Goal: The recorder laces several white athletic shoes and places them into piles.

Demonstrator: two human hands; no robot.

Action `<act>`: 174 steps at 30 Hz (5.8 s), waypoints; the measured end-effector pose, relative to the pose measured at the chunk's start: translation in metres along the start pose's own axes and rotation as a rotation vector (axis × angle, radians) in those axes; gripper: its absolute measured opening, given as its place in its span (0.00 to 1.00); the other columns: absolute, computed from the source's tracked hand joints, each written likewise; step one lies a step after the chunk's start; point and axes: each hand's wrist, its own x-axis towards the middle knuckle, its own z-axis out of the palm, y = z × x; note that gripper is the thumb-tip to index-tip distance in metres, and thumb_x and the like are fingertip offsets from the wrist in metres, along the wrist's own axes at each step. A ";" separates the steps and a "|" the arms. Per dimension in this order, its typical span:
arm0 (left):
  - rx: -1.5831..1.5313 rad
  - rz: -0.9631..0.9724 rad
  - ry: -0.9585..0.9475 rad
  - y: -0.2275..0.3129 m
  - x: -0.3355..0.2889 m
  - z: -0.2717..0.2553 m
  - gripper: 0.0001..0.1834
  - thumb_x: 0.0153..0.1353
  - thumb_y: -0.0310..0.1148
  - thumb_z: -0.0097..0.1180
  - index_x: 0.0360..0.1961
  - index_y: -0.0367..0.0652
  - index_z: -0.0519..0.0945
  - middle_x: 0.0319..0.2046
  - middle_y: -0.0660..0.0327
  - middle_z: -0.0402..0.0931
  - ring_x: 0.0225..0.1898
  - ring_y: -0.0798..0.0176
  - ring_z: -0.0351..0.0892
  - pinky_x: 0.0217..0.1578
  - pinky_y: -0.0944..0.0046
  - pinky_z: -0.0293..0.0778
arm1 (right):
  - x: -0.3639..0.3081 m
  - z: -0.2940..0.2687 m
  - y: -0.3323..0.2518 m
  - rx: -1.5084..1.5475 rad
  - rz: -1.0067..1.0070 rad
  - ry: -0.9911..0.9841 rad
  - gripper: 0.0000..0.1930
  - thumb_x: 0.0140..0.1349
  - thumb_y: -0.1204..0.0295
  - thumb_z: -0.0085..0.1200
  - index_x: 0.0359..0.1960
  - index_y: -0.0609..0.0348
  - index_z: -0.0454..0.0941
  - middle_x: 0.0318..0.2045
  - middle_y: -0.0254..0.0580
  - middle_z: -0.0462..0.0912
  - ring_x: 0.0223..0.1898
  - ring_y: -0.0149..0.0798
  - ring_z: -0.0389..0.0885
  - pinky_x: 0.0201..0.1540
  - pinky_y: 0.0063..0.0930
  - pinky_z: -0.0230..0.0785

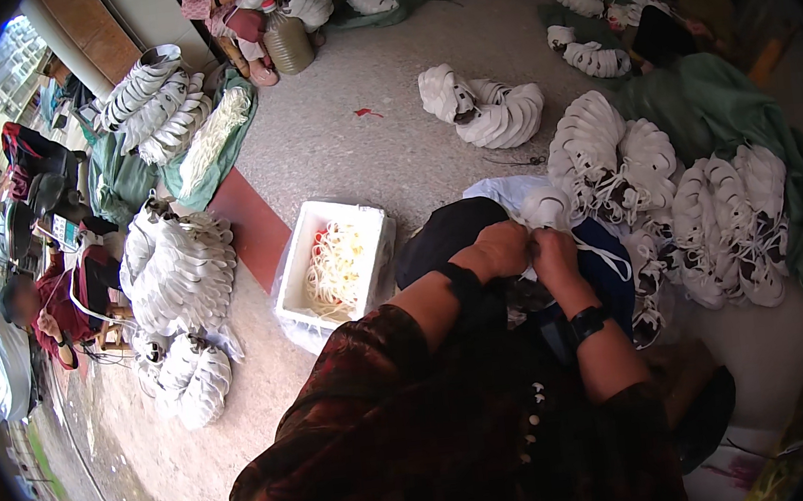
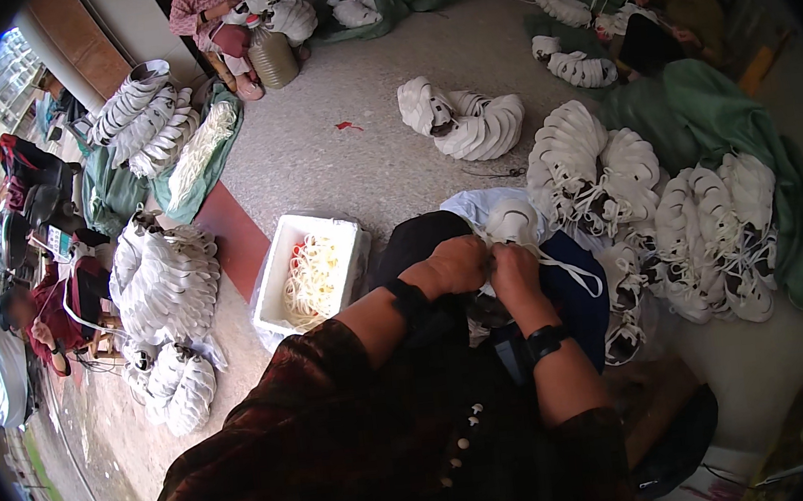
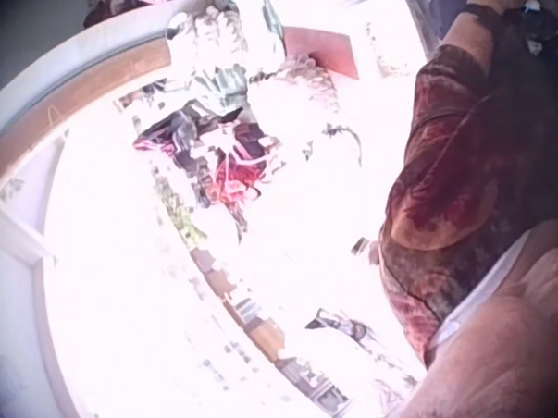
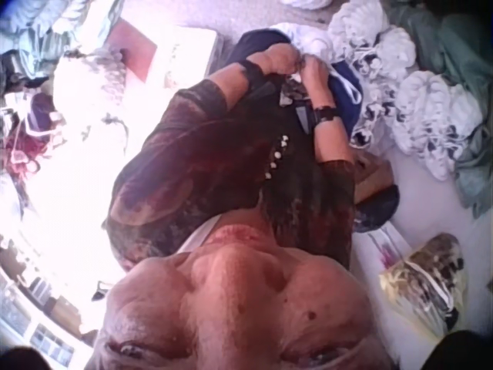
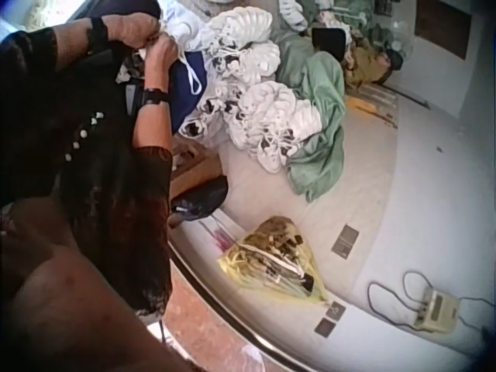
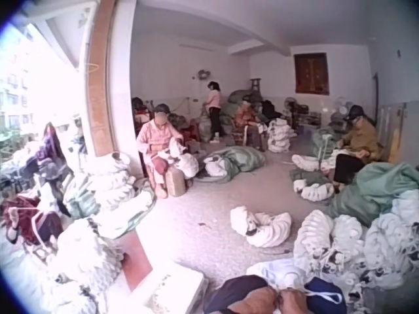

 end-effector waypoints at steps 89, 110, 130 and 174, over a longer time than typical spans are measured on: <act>0.154 0.480 0.359 0.011 0.008 0.008 0.01 0.43 0.26 0.54 0.19 0.44 0.75 0.23 0.58 0.73 0.29 0.52 0.74 0.30 0.59 0.72 | -0.071 -0.044 0.049 1.411 0.522 0.219 0.05 0.56 0.77 0.52 0.25 0.65 0.74 0.13 0.31 0.70 0.12 0.23 0.67 0.14 0.15 0.53; 0.394 0.547 0.213 0.024 0.025 0.027 0.03 0.41 0.28 0.52 0.20 0.44 0.74 0.23 0.56 0.75 0.28 0.54 0.77 0.29 0.58 0.74 | -0.070 -0.045 0.045 1.382 0.511 0.196 0.05 0.57 0.77 0.51 0.26 0.66 0.74 0.13 0.33 0.72 0.13 0.24 0.67 0.17 0.17 0.56; -0.216 0.507 0.201 0.026 0.025 0.016 0.05 0.51 0.27 0.51 0.31 0.40 0.73 0.28 0.51 0.75 0.31 0.47 0.76 0.32 0.55 0.72 | -0.076 -0.039 0.048 1.378 0.462 0.238 0.06 0.59 0.75 0.49 0.27 0.65 0.75 0.14 0.33 0.72 0.13 0.23 0.67 0.17 0.14 0.54; -2.177 0.133 0.437 -0.086 -0.017 -0.018 0.05 0.60 0.26 0.49 0.38 0.40 0.70 0.21 0.64 0.66 0.31 0.65 0.69 0.35 0.72 0.73 | -0.019 -0.033 0.027 0.297 0.109 -0.139 0.07 0.54 0.70 0.45 0.23 0.56 0.75 0.23 0.48 0.77 0.31 0.52 0.76 0.33 0.43 0.66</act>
